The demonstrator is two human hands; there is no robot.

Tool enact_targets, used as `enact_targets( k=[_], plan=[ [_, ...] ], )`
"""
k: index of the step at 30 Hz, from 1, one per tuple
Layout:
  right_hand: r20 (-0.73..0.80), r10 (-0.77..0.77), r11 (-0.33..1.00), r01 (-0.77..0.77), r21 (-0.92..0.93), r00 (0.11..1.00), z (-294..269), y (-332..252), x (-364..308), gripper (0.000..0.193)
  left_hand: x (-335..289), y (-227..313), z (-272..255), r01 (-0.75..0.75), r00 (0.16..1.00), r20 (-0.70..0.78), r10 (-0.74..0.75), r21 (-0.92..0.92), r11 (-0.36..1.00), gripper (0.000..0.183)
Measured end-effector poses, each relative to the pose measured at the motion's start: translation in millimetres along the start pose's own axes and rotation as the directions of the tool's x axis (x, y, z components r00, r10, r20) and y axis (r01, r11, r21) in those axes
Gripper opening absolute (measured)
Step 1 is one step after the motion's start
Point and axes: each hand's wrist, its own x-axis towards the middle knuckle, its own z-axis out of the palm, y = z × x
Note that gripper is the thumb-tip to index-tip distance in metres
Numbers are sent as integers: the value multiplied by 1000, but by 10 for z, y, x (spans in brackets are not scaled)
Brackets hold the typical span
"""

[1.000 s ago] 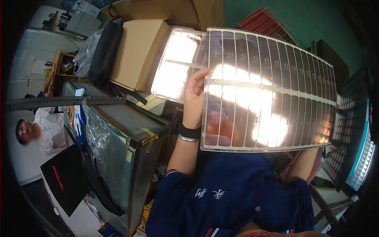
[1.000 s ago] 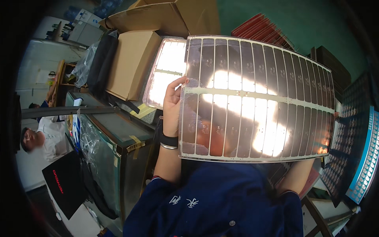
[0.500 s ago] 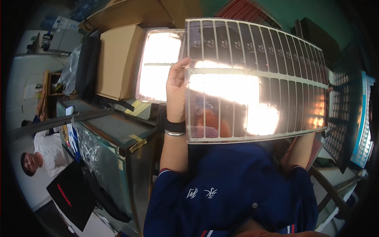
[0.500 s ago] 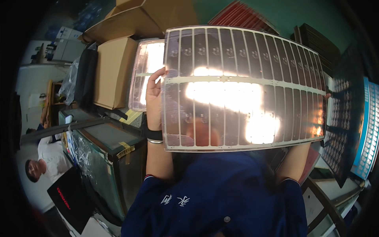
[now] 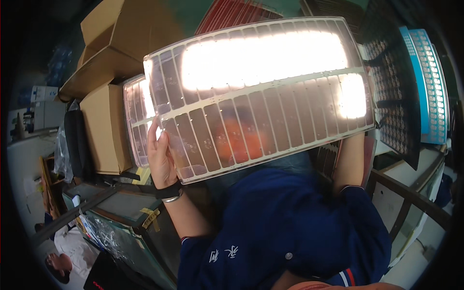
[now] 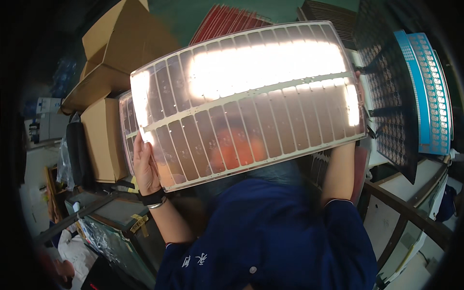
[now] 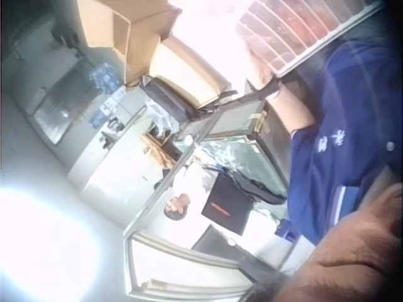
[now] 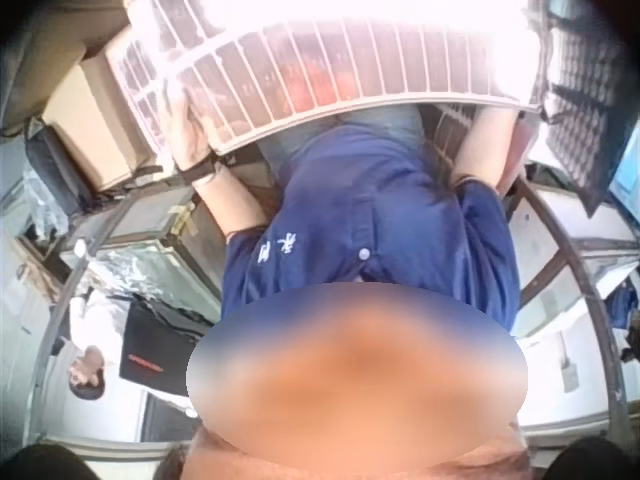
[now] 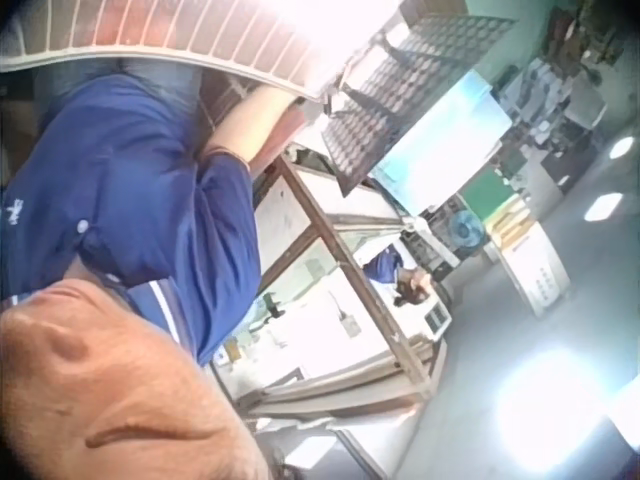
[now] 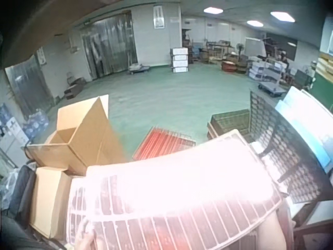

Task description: Inspecting and cleaning solar panel components on a light table.

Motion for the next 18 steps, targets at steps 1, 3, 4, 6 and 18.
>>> enact_targets(
  k=[1, 3, 4, 6, 18],
  plan=[
    [4, 2, 1000, -2, -4, 1000, -2, -41, 26, 45, 17, 7, 9, 11, 1000, 18, -11, 1, 1000, 47],
    [-9, -8, 1000, 8, -6, 1000, 44, -75, 71, 46, 56, -34, -63, -21, 1000, -8, 21, 59, 998, 42],
    [-1, 43, 999, -43, -11, 999, 154, -61, 74, 46, 35, -10, -27, -30, 1000, -8, 31, 60, 998, 42],
    [2, 148, 988, -148, 41, 989, 190, -89, 128, 46, 5, 46, 78, -53, 998, -26, 55, 93, 994, 41],
    [-286, -173, 958, 94, -270, 942, 357, 58, -8, 26, 40, 32, -38, -70, 985, -140, 106, 237, 969, 44]
  ],
)
